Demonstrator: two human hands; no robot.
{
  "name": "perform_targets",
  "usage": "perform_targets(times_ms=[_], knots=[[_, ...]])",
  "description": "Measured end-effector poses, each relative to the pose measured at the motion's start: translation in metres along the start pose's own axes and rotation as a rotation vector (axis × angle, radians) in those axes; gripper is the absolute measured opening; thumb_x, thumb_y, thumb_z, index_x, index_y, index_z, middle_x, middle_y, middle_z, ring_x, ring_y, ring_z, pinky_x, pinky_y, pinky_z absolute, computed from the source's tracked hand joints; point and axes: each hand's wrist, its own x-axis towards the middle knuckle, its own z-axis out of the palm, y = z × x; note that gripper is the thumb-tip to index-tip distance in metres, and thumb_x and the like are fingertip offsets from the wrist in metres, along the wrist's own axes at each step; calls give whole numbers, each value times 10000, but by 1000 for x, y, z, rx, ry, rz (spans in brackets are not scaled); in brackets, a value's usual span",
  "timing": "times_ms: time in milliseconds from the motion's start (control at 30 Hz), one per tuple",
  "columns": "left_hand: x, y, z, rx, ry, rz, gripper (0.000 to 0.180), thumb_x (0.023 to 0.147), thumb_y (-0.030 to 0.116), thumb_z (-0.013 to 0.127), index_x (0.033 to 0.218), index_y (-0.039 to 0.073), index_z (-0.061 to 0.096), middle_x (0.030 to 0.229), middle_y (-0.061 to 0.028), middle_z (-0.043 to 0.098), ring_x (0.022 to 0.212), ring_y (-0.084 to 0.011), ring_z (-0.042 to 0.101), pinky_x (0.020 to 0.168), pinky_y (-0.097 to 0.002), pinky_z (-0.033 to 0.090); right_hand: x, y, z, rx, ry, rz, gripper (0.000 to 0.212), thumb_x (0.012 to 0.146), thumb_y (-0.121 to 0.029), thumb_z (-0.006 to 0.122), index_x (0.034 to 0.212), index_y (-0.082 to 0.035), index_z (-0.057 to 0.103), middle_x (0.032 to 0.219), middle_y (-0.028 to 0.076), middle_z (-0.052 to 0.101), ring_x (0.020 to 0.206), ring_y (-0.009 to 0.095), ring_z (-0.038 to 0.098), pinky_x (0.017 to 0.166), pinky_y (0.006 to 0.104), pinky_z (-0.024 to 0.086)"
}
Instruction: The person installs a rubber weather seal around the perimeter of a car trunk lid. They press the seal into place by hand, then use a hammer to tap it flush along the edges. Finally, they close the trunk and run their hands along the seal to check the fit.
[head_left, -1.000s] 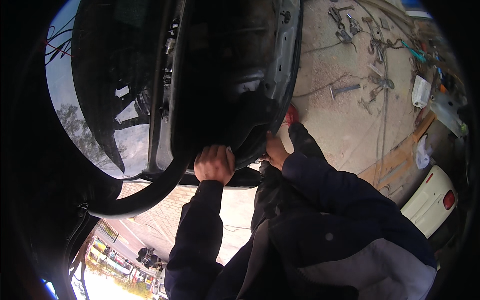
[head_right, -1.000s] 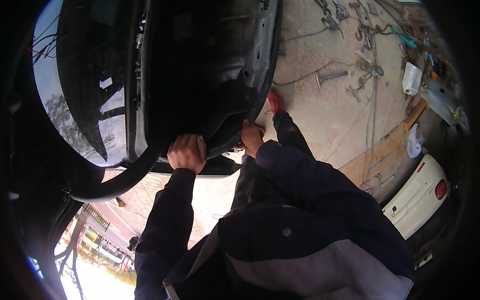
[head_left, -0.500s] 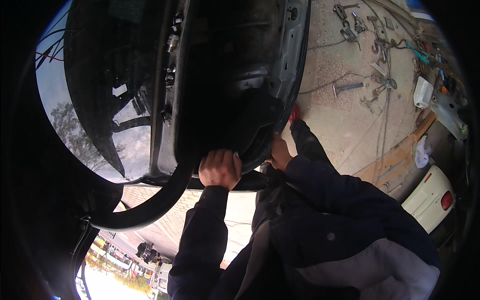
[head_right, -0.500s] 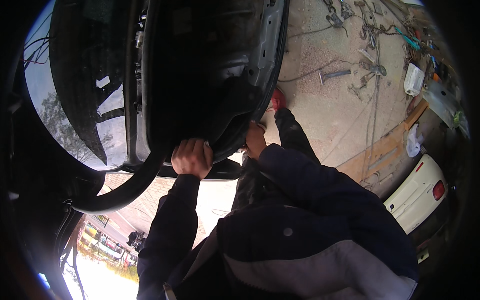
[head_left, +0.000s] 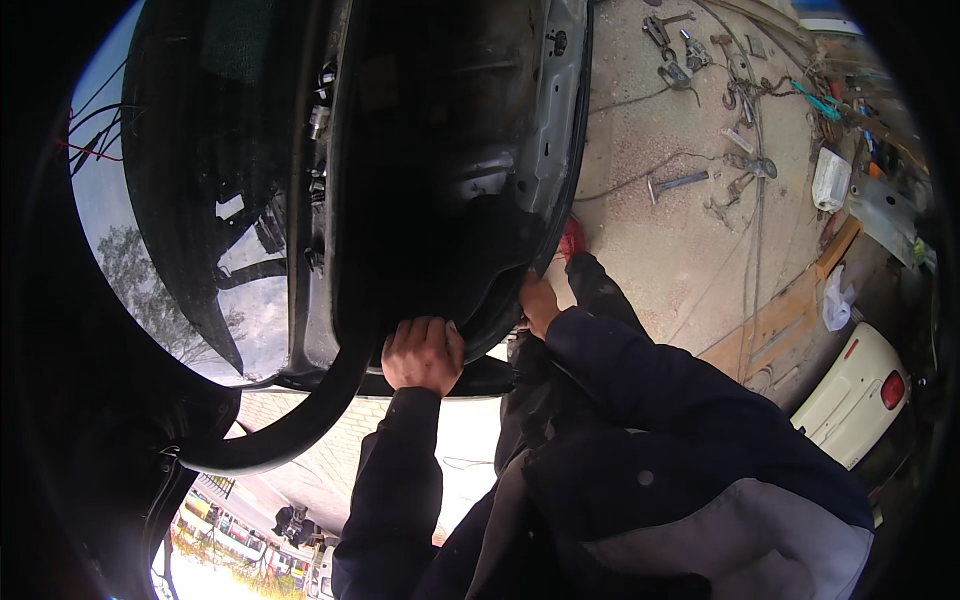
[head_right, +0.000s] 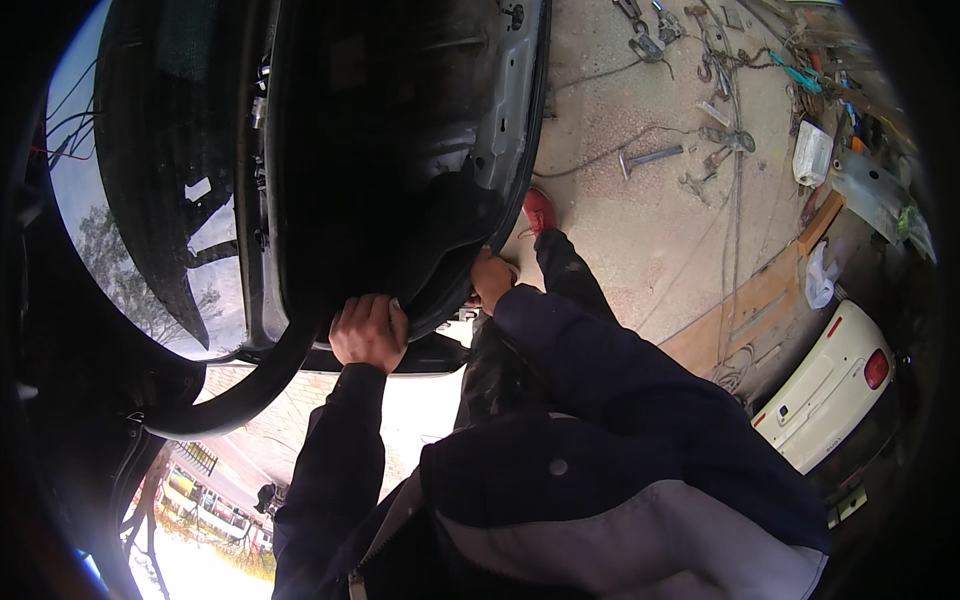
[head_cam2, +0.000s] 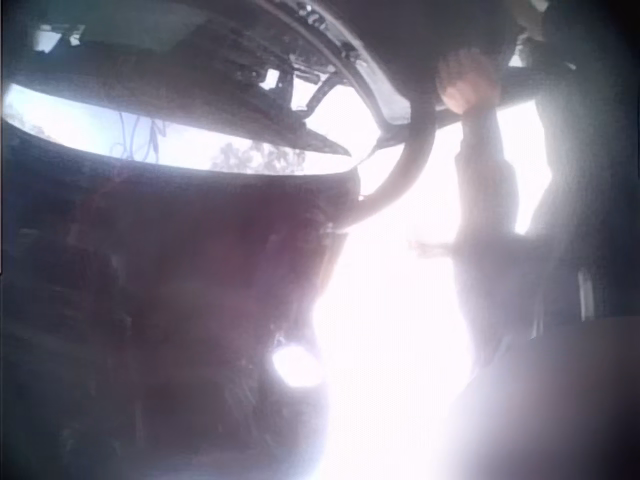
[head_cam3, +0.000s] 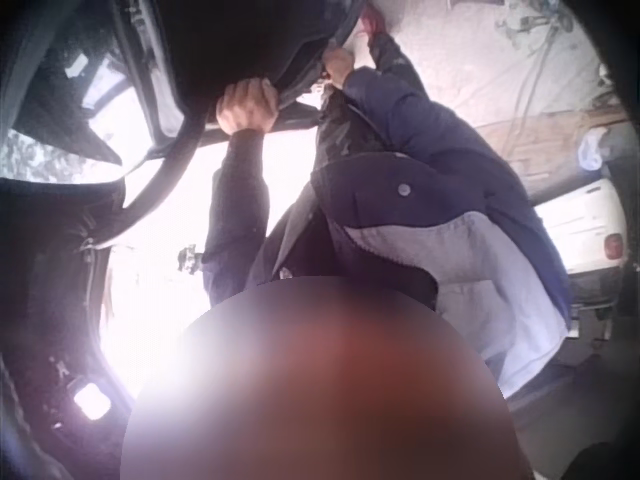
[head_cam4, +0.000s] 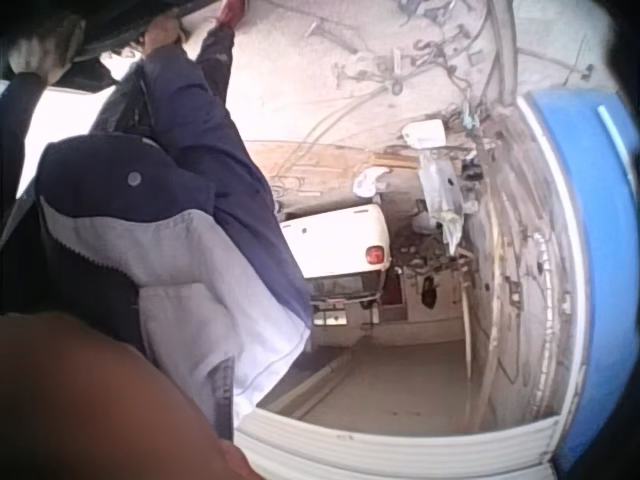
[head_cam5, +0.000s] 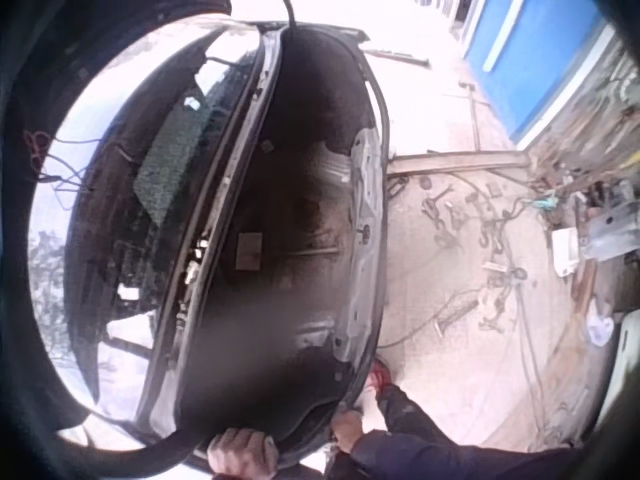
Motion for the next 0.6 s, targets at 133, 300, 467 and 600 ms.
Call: perform_targets(times_ms=[133, 300, 467, 600], knots=[[0, -2, 1, 0, -27, 2, 170, 988, 246, 739, 882, 114, 733, 942, -76, 782, 857, -309, 747, 747, -463, 607, 19, -31, -1, -66, 367, -171, 642, 1230, -511, 433, 1299, 93, 640, 1308, 365, 765, 1188, 577, 760, 916, 630, 648], [-2, -3, 2, -10, -14, -1, 159, 979, 240, 737, 889, 109, 733, 925, -79, 768, 841, -314, 733, 742, -458, 601, 86, -62, -19, -509, 517, -563, 532, 1211, -440, 489, 1225, 65, 656, 1224, 378, 776, 1155, 604, 740, 967, 677, 587], [-1, -1, -1, -13, -25, -20, 161, 969, 244, 744, 882, 109, 724, 932, -79, 763, 844, -318, 731, 733, -458, 596, 85, -86, -49, -546, 391, -770, 350, 1173, -278, 626, 1317, 41, 641, 1152, 338, 798, 1043, 522, 800, 861, 593, 622], [1, -2, -2, -21, -29, -11, 135, 980, 223, 727, 927, 102, 753, 941, -82, 784, 841, -325, 745, 732, -461, 599, 70, -140, -80, -363, 107, -652, 402, 1068, -53, 764, 1428, 17, 600, 1110, 249, 799, 956, 353, 822, 743, 466, 632]])
